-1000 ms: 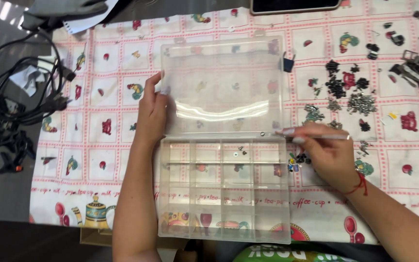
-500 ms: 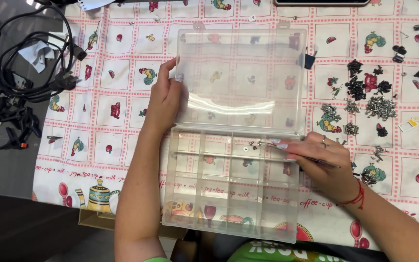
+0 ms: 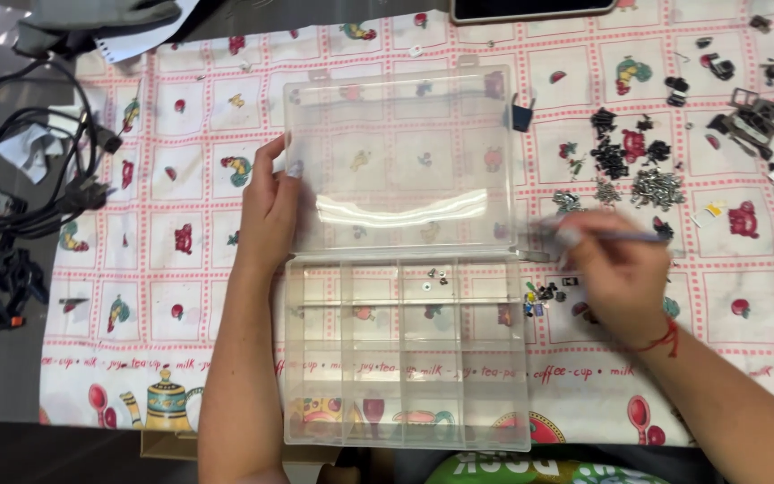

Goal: Sorting small electronic or mechanical components into a compartmented plastic box using tweezers

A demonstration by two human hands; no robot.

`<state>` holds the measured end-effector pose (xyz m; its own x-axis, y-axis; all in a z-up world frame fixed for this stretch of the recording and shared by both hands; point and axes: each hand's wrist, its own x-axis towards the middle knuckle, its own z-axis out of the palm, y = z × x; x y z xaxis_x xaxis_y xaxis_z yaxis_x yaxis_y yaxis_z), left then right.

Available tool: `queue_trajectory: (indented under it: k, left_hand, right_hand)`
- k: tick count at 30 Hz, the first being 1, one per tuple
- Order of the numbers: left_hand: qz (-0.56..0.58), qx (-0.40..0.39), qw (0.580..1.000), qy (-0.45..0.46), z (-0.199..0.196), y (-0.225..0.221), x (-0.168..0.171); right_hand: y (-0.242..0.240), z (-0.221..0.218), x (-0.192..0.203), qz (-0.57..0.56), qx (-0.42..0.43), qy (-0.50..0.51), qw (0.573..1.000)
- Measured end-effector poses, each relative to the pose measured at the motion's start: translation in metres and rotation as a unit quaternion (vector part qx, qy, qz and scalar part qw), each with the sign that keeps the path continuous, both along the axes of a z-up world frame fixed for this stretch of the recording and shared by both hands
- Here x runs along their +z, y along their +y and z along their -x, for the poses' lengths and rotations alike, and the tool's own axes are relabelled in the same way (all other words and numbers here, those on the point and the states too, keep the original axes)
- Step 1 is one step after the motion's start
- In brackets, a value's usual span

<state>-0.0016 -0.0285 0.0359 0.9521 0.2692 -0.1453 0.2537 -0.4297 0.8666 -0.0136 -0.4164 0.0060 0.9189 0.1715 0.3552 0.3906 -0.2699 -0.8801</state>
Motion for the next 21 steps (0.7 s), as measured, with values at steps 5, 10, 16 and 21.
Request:
queue_trajectory:
  k: [5, 10, 16, 21]
  left_hand:
    - [0.008, 0.005, 1.0, -0.016, 0.0, 0.001, -0.005]
    - [0.009, 0.007, 1.0, -0.008, 0.0, -0.003, 0.001]
    - [-0.001, -0.006, 0.999, -0.037, -0.001, 0.002, -0.01]
    - [0.02, -0.009, 0.999, -0.031, 0.0, 0.0, -0.006]
  right_hand:
    - [-0.034, -0.031, 0.01, 0.107, -0.138, 0.021, 0.984]
    - [-0.04, -0.04, 0.008, 0.135, -0.176, 0.017, 0.975]
    - [-0.036, -0.04, 0.008, 0.189, -0.128, 0.011, 0.974]
    - [-0.033, -0.04, 0.012, 0.199, -0.1, 0.007, 0.975]
